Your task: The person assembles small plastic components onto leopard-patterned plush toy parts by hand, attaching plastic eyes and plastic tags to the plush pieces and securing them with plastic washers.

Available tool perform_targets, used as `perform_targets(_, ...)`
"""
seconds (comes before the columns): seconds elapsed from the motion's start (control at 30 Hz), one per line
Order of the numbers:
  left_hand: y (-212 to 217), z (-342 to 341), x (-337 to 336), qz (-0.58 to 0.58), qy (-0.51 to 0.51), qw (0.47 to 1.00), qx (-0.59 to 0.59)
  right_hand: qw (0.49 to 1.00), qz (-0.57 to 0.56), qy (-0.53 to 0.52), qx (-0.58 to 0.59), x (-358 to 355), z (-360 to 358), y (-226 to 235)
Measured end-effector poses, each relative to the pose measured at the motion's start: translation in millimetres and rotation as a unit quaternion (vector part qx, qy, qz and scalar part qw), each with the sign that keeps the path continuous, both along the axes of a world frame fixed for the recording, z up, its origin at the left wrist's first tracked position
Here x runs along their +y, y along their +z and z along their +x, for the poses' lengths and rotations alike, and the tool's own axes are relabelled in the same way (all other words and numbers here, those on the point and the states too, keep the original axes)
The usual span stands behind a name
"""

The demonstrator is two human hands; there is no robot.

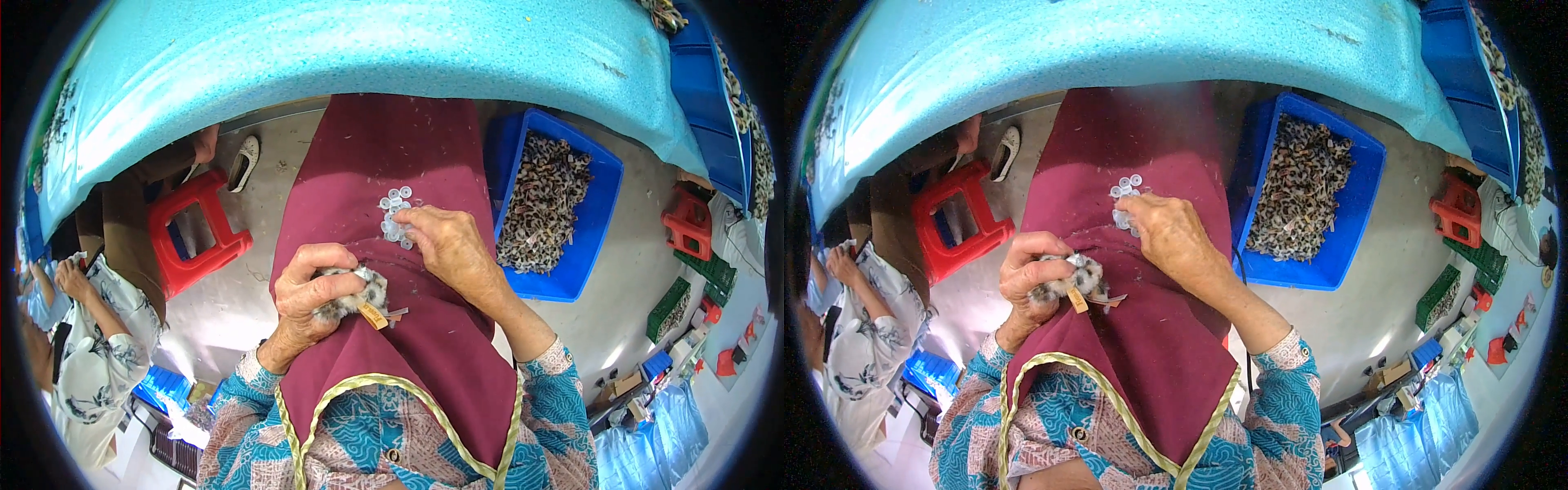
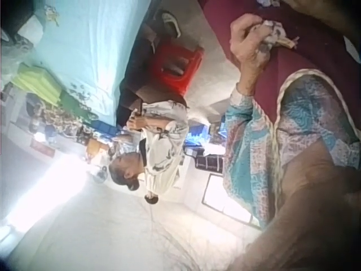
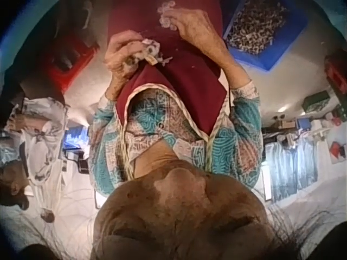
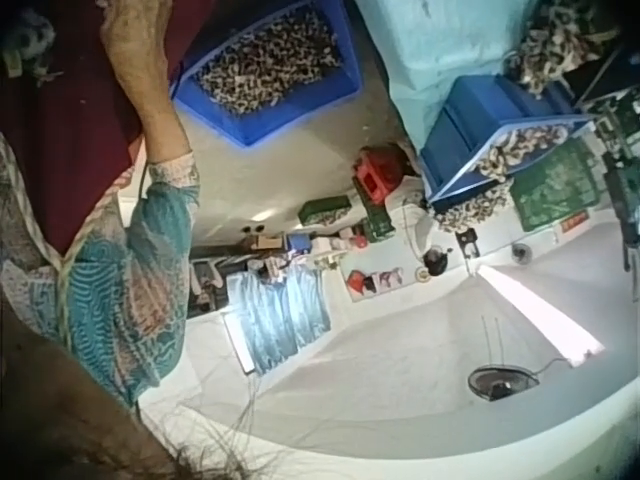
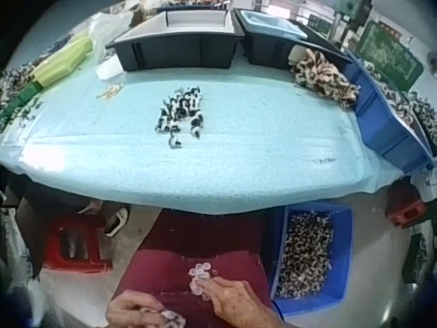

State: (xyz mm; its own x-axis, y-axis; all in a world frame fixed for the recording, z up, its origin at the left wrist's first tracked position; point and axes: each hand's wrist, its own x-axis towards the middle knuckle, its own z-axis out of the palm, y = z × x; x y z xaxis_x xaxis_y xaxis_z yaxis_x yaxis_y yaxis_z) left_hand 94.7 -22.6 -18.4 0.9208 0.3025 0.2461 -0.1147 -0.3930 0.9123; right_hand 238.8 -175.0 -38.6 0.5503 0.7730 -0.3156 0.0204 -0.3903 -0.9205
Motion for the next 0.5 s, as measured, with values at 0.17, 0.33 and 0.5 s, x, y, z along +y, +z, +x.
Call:
perform_targets(0.17,1,5,0,-0.001,-0.017,1.000,-0.012,0.982,0.113,-0.006,-0.150,0,5,2)
perform_targets(0.33,4,5,-1,0.026,-0.023,0.999,-0.015,0.971,0.150,-0.058,0.178,13,-12,23)
perform_targets(0.5,2,0,-2,0.034,-0.015,0.999,-0.009,0.950,0.128,-0.100,0.266,15,-29,24)
